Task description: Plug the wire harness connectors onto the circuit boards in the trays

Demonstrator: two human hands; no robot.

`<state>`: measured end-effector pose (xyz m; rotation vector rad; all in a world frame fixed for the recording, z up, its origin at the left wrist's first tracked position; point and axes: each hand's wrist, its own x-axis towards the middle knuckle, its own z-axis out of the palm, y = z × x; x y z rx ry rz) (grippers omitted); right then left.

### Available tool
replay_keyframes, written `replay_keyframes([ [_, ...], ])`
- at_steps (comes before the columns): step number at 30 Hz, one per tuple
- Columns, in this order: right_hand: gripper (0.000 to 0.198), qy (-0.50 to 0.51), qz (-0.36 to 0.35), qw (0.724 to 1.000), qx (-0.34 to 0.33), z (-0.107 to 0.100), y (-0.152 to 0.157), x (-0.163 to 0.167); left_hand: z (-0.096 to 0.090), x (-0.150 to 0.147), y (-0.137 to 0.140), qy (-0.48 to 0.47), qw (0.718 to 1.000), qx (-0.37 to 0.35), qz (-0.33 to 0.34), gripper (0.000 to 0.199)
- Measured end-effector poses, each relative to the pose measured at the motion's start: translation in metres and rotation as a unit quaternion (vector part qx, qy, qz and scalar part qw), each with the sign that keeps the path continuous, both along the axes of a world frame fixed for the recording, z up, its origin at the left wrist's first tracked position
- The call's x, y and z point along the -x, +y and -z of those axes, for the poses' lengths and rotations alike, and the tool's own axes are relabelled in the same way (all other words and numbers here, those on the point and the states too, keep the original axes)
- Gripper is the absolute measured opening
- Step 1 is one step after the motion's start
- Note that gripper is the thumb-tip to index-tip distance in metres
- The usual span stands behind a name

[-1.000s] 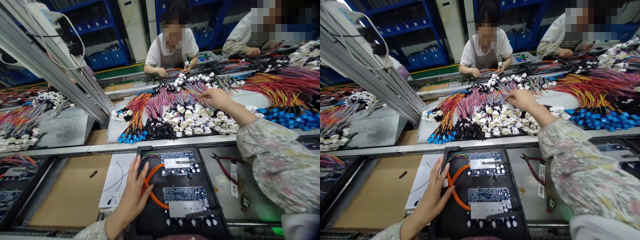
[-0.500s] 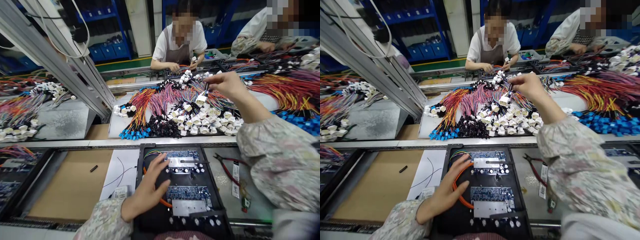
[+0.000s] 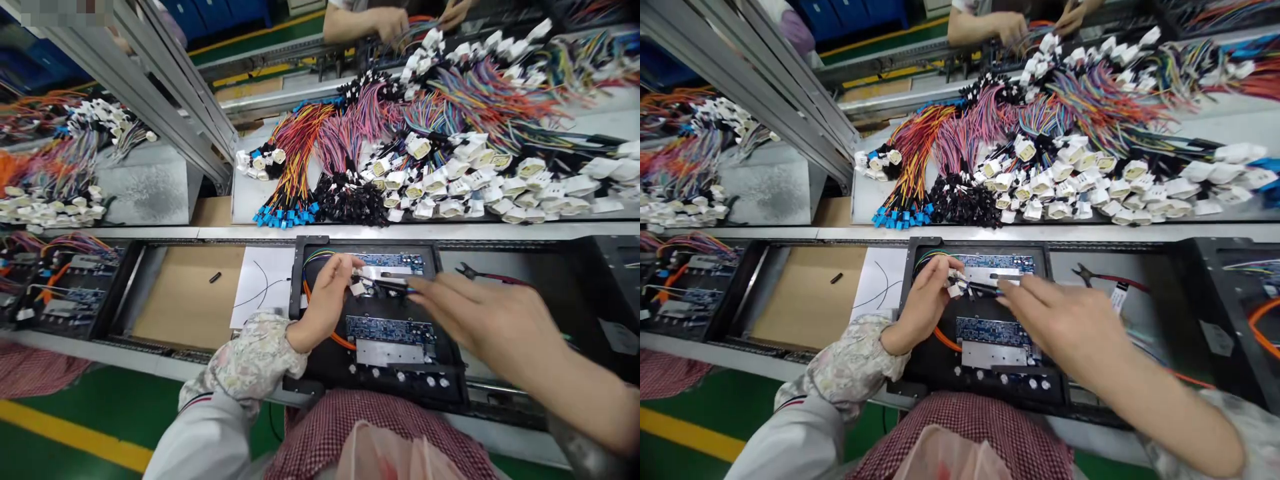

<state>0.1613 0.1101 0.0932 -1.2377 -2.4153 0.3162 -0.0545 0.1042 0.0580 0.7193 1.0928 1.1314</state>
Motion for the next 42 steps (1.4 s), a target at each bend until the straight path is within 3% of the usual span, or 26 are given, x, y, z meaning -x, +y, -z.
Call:
replay_keyframes([
  [2,0.029,0.076,0.024,0.995,0.063,0.009,-0.006,0.003,-0.001,0.006,-0.001,-0.005,1.0,-0.01,-0.006,0.032],
  [4,0.026,0.17,0.06,0.971,0.155,0.014,-0.006,0.005,-0.007,0.013,0.002,-0.062,0.998,-0.015,0.014,0.03],
  [6,0.028,0.254,0.079,0.921,0.284,0.018,-0.004,0.01,-0.012,0.017,0.008,-0.117,0.987,-0.009,0.11,0.04],
  [8,0.035,0.297,0.053,0.86,0.411,0.023,-0.001,0.017,-0.011,0.017,0.015,-0.11,0.968,-0.016,0.226,0.049],
  [9,0.037,0.302,0.035,0.84,0.45,0.026,0.002,0.02,-0.008,0.017,0.018,-0.083,0.962,-0.024,0.258,0.043],
  [11,0.037,0.278,0.021,0.836,0.472,0.034,0.008,0.024,0.0,0.016,0.023,-0.027,0.968,-0.031,0.246,0.021],
  [15,0.033,0.188,0.024,0.891,0.414,0.047,0.019,0.019,0.015,0.02,0.028,-0.037,0.983,0.03,0.178,0.024],
  [18,0.033,0.163,0.025,0.914,0.371,0.048,0.023,0.017,0.02,0.027,0.031,-0.045,0.984,0.068,0.159,0.02],
  [23,0.027,0.118,0.001,0.956,0.268,0.044,0.03,0.023,0.023,0.037,0.036,0.02,0.985,0.048,0.163,0.016],
  [30,0.034,0.03,-0.025,0.971,0.237,0.039,0.038,0.019,0.025,0.047,0.044,0.037,0.985,0.006,0.17,0.021],
  [33,0.046,-0.025,0.075,0.986,0.148,0.039,0.041,0.009,0.021,0.053,0.047,0.013,0.988,0.005,0.155,0.022],
  [36,0.04,-0.026,0.201,0.977,0.06,0.047,0.043,0.004,0.018,0.057,0.049,-0.023,0.986,0.023,0.166,0.026],
  [42,0.029,-0.021,0.189,0.978,0.09,0.081,0.048,0.008,0.022,0.053,0.049,0.003,0.987,0.035,0.159,0.02],
])
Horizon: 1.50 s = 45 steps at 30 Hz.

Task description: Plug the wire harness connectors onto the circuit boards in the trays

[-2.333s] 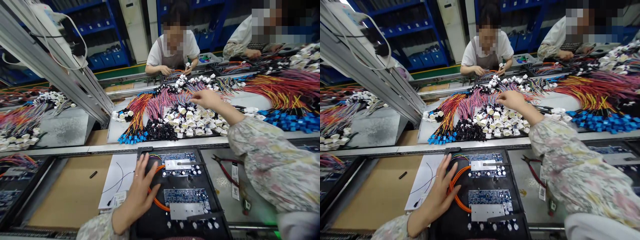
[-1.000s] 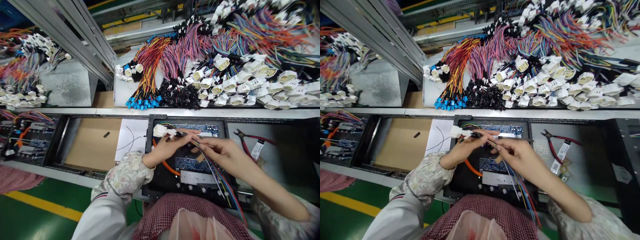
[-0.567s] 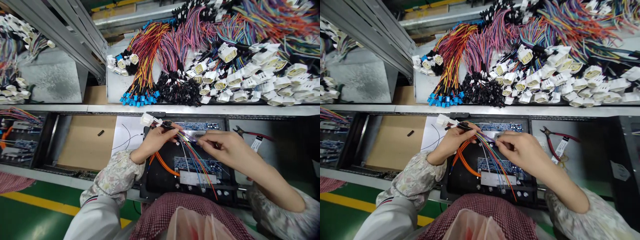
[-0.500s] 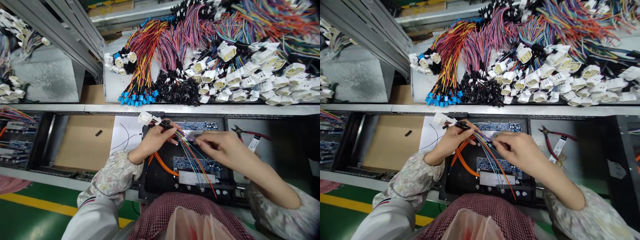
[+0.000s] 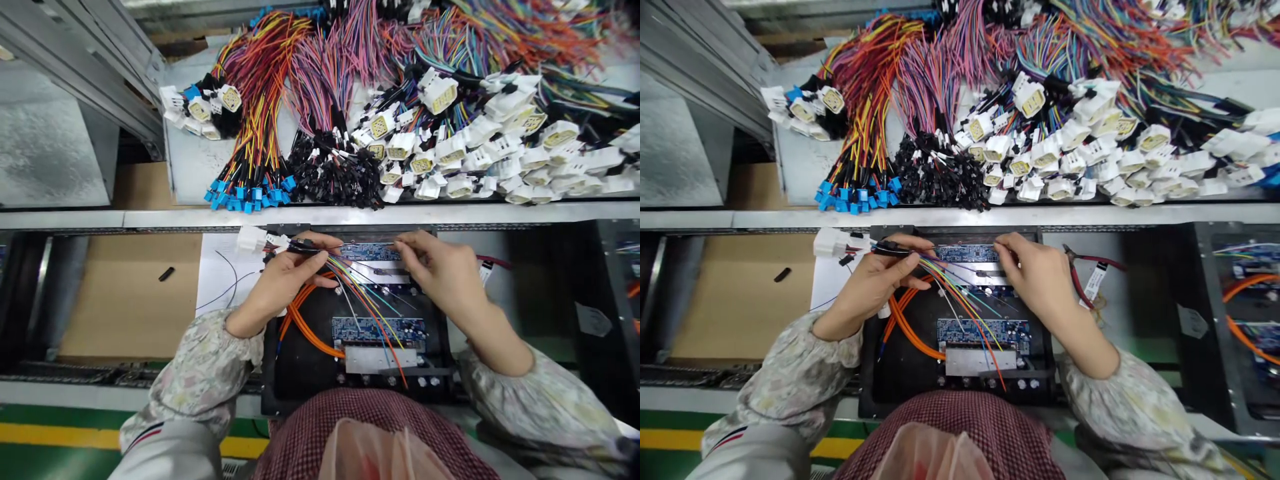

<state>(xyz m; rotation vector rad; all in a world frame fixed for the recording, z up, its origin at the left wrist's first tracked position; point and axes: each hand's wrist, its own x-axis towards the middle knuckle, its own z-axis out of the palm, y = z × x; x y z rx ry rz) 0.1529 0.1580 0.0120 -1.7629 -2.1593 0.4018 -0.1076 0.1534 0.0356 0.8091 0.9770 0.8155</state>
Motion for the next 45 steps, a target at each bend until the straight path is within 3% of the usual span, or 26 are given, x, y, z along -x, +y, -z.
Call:
replay_keyframes([
  [7,0.028,0.007,0.009,1.0,0.025,0.006,0.005,0.001,0.002,0.0,-0.002,0.04,0.999,0.006,-0.006,0.025],
  [16,0.029,-0.023,-0.007,1.0,0.006,0.01,0.009,0.0,0.0,0.003,-0.004,0.037,0.999,0.005,-0.002,0.022],
  [21,0.032,-0.026,-0.007,0.999,-0.041,-0.011,0.002,0.007,0.0,0.004,-0.004,0.045,0.999,-0.002,-0.019,0.024],
  [26,0.03,-0.013,-0.141,0.988,-0.064,-0.03,-0.004,0.034,0.002,0.005,-0.003,0.066,0.997,-0.017,-0.043,0.021],
  [31,0.022,0.059,-0.133,0.989,-0.026,-0.01,0.007,0.051,0.003,0.01,-0.003,0.055,0.997,-0.007,-0.056,0.021],
  [34,0.023,0.046,-0.131,0.99,-0.005,0.002,0.013,0.057,0.004,0.012,-0.003,0.06,0.996,0.001,-0.06,0.023],
  [45,0.027,0.021,-0.131,0.991,0.03,0.012,0.019,0.067,0.004,0.01,-0.002,0.106,0.992,-0.006,-0.07,0.026],
])
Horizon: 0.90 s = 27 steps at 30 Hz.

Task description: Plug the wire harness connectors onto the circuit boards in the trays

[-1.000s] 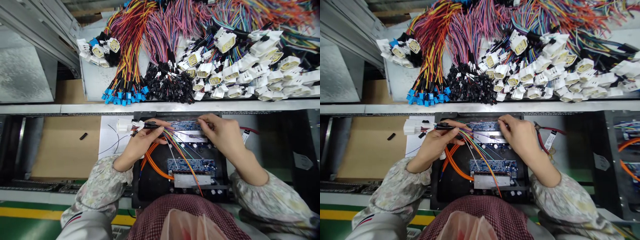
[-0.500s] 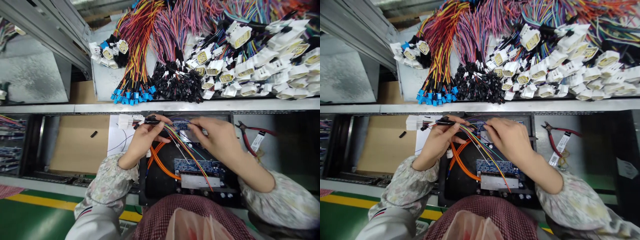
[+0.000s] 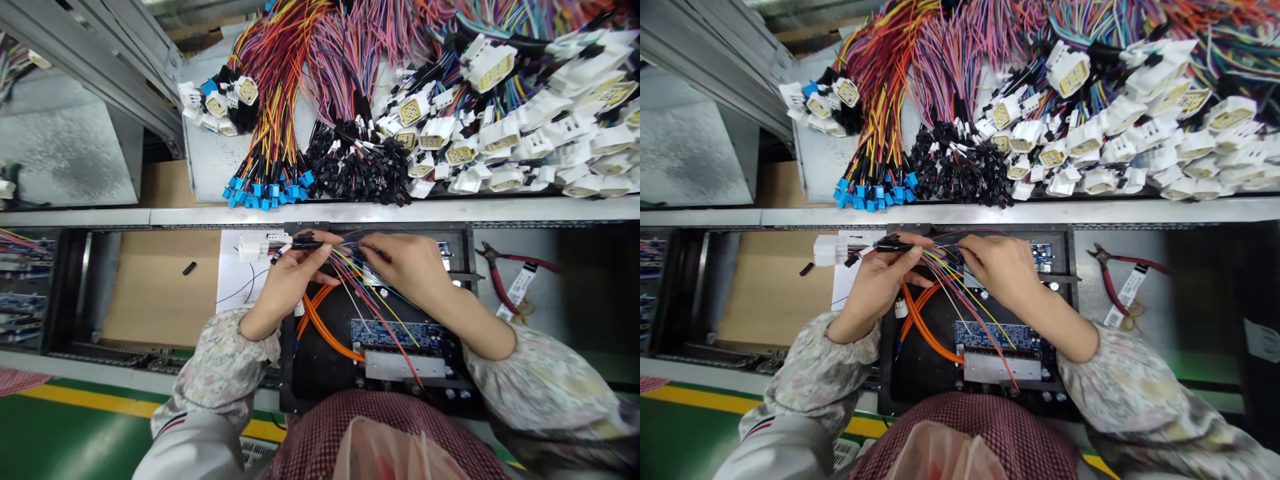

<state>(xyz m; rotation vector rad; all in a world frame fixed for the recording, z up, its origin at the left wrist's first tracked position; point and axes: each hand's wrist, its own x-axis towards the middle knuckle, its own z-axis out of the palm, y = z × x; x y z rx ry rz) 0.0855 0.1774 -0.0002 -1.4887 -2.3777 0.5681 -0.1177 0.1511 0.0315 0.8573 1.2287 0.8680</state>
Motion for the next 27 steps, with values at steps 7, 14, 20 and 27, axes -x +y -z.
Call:
replay_keyframes([
  [7,0.028,0.0,0.027,0.999,-0.017,-0.026,-0.013,-0.015,0.0,-0.002,0.0,-0.001,1.0,-0.001,0.005,0.026],
  [14,0.049,-0.087,0.096,0.991,-0.032,-0.043,-0.036,-0.065,0.001,-0.004,0.003,-0.027,1.0,0.0,-0.006,0.027],
  [20,0.033,-0.01,0.175,0.984,-0.012,-0.027,-0.029,-0.077,-0.001,-0.012,0.006,-0.038,0.999,0.016,0.005,0.029],
  [27,0.028,-0.001,0.155,0.988,-0.012,-0.011,-0.023,-0.071,-0.001,-0.015,0.006,-0.034,0.999,-0.003,0.006,0.023],
])
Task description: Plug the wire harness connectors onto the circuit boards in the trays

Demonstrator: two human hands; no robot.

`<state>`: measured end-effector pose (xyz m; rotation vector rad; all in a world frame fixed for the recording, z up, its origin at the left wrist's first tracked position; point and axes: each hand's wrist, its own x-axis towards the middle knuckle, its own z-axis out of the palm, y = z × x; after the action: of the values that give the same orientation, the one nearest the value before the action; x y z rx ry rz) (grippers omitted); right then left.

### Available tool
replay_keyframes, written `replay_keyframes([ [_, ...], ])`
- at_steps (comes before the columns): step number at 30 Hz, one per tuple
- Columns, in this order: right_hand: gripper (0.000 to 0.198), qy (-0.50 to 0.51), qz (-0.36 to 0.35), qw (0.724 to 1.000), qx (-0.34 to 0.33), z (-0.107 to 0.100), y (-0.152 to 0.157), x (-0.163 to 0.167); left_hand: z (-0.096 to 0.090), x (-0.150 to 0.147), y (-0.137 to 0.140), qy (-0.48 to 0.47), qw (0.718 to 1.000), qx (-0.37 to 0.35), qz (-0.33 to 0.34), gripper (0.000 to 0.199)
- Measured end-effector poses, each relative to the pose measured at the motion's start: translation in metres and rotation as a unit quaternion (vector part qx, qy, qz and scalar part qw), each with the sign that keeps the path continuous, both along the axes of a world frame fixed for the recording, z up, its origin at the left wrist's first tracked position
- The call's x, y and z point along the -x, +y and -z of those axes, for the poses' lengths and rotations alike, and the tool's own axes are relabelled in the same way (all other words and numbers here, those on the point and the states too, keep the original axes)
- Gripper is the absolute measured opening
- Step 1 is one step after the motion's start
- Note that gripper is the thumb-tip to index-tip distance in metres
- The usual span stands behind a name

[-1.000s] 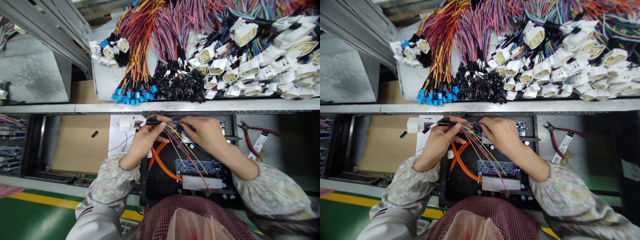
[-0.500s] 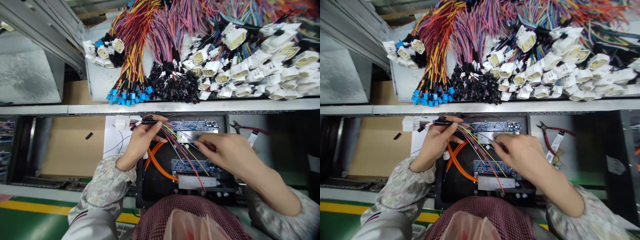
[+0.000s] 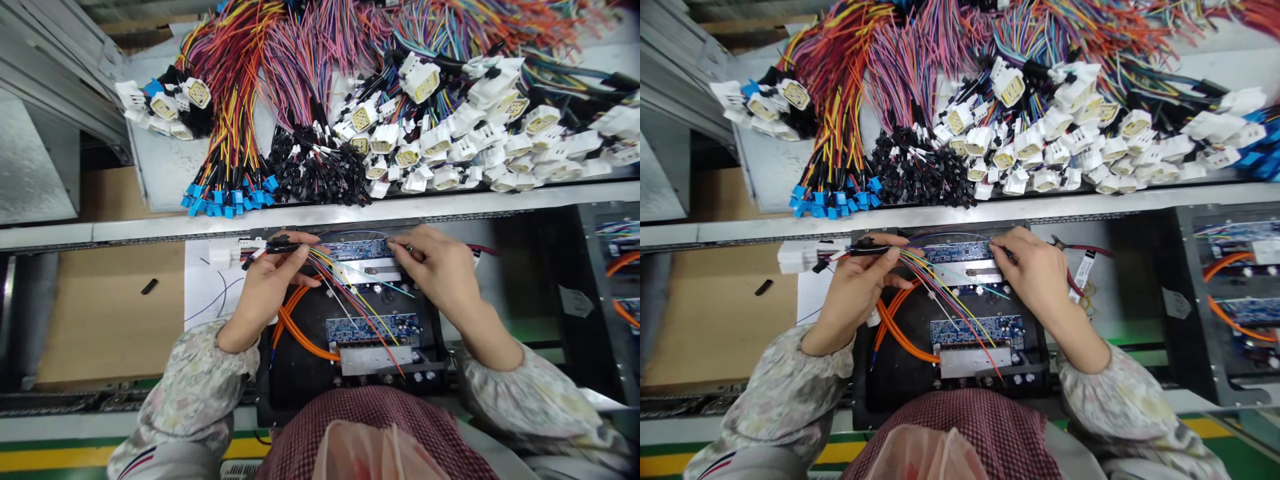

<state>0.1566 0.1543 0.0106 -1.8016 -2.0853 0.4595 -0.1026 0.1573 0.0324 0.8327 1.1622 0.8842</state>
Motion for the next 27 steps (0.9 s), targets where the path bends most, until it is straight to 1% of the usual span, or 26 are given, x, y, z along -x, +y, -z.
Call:
replay_keyframes([
  [5,0.028,0.007,-0.009,1.0,0.016,0.0015,0.0037,-0.001,0.0014,-0.0003,0.0004,-0.003,1.0,-0.007,0.0,0.021],
  [11,0.025,0.013,-0.006,1.0,0.021,0.0024,0.0057,-0.0012,0.002,-0.0005,0.0003,-0.022,1.0,-0.006,-0.009,0.017],
  [17,0.027,0.022,-0.007,0.999,0.027,0.003,0.0053,-0.0013,0.0007,0.0,0.0006,-0.006,1.0,0.0,0.003,0.023],
  [20,0.029,0.031,-0.005,0.999,0.03,0.0026,0.0057,-0.0012,0.0009,0.0005,0.0001,0.002,1.0,0.007,-0.001,0.026],
  [27,0.027,0.035,-0.008,0.999,0.022,0.0044,0.0069,-0.0017,0.0028,0.0012,-0.001,-0.006,1.0,0.004,0.002,0.028],
])
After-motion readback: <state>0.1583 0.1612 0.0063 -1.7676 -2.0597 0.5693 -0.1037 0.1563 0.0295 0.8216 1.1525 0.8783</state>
